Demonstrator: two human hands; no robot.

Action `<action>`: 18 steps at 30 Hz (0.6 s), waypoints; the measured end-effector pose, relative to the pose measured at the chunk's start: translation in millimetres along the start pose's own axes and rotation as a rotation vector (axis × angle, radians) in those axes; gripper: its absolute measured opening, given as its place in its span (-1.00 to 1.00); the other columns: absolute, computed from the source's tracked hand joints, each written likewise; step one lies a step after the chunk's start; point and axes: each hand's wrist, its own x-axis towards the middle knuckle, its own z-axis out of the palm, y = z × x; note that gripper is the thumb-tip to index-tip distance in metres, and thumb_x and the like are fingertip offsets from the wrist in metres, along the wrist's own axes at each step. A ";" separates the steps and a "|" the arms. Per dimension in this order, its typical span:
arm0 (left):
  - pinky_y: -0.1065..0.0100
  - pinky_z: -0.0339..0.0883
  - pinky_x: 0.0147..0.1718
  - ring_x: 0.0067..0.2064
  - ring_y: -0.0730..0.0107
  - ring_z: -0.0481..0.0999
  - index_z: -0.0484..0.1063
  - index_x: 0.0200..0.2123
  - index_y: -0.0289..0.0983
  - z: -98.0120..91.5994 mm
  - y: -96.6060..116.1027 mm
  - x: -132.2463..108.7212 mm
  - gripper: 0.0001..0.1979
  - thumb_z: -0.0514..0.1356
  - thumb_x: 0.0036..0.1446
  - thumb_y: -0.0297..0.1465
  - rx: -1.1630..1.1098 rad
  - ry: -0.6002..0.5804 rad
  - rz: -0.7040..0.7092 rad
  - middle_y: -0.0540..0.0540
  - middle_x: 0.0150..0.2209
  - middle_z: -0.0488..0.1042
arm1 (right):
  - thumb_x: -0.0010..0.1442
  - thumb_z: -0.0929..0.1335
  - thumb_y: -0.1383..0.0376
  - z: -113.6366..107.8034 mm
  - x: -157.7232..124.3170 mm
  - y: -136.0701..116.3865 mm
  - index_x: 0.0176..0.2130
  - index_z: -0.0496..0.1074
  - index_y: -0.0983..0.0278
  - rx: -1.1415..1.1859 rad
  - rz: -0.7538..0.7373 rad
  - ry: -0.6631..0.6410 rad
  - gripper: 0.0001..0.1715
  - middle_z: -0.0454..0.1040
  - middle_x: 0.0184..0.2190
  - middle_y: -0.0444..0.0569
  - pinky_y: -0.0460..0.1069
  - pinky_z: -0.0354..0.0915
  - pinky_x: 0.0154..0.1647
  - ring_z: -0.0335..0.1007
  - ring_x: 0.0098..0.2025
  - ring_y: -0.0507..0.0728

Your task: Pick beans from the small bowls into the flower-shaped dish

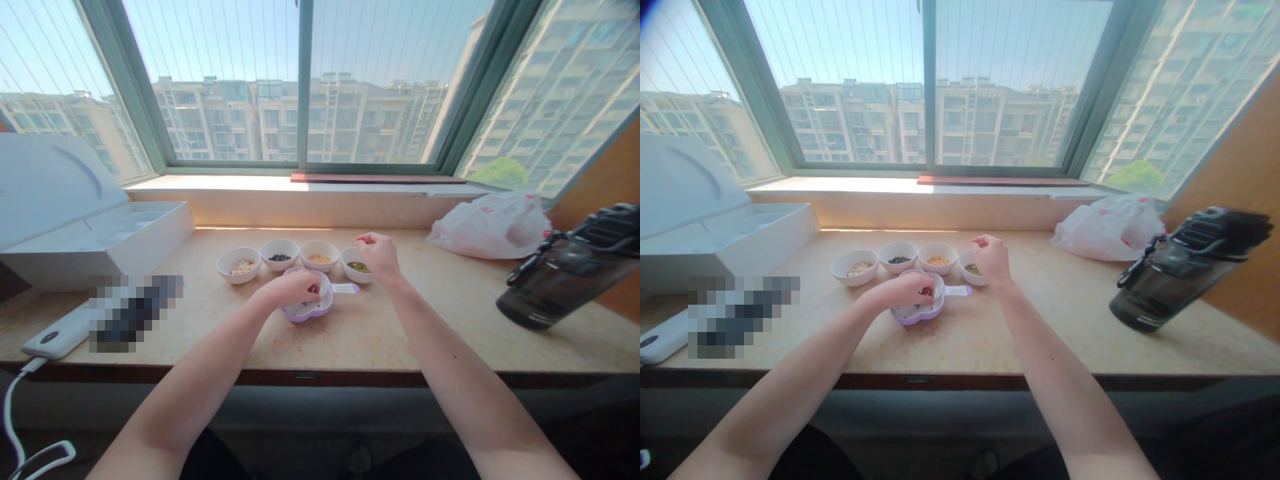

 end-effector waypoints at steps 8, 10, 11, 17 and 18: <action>0.28 0.08 -0.38 -0.51 0.37 0.18 0.31 -0.63 -0.21 2.5 -0.2 0.3 -0.74 0.29 0.02 -0.45 0.024 -0.016 -0.020 0.00 -0.58 0.30 | 0.14 0.32 0.27 2.1 3.7 5.0 -0.25 0.60 0.31 0.014 -0.005 0.022 -0.72 0.62 -0.29 0.12 0.12 0.35 -0.07 0.50 -0.24 0.24; 0.29 0.08 -0.37 -0.47 0.37 0.23 0.31 -0.59 -0.22 -0.5 2.9 0.1 -0.76 0.25 0.08 -0.44 0.029 -0.035 -0.051 -0.01 -0.53 0.33 | 0.15 0.31 0.25 1.8 4.3 4.6 -0.25 0.60 0.32 0.029 -0.009 0.043 -0.70 0.62 -0.28 0.12 0.12 0.35 -0.07 0.50 -0.23 0.23; 0.29 0.08 -0.36 -0.44 0.36 0.26 0.32 -0.55 -0.23 -2.5 5.2 -0.1 -0.78 0.23 0.12 -0.43 0.023 -0.038 -0.072 -0.01 -0.50 0.36 | 0.16 0.31 0.24 1.6 4.4 4.0 -0.25 0.59 0.33 0.035 -0.008 0.050 -0.70 0.62 -0.28 0.12 0.11 0.35 -0.08 0.49 -0.24 0.23; 0.35 0.09 -0.40 -0.43 0.45 0.24 0.31 -0.38 -0.25 -15.1 24.9 -2.1 -0.77 0.12 0.31 -0.27 -0.477 0.059 -0.189 0.02 -0.45 0.31 | 0.17 0.33 0.18 4.0 1.7 -1.6 -0.27 0.58 0.33 0.126 -0.038 0.007 -0.69 0.62 -0.24 0.11 0.07 0.36 -0.17 0.46 -0.31 0.16; 0.37 0.09 -0.42 -0.44 0.48 0.22 0.29 -0.39 -0.25 -16.9 27.5 -2.6 -0.74 0.14 0.31 -0.23 -0.670 0.060 -0.178 0.04 -0.46 0.27 | 0.17 0.34 0.16 5.3 0.6 -2.7 -0.27 0.57 0.33 0.157 -0.047 -0.016 -0.69 0.62 -0.23 0.11 0.06 0.36 -0.20 0.46 -0.32 0.15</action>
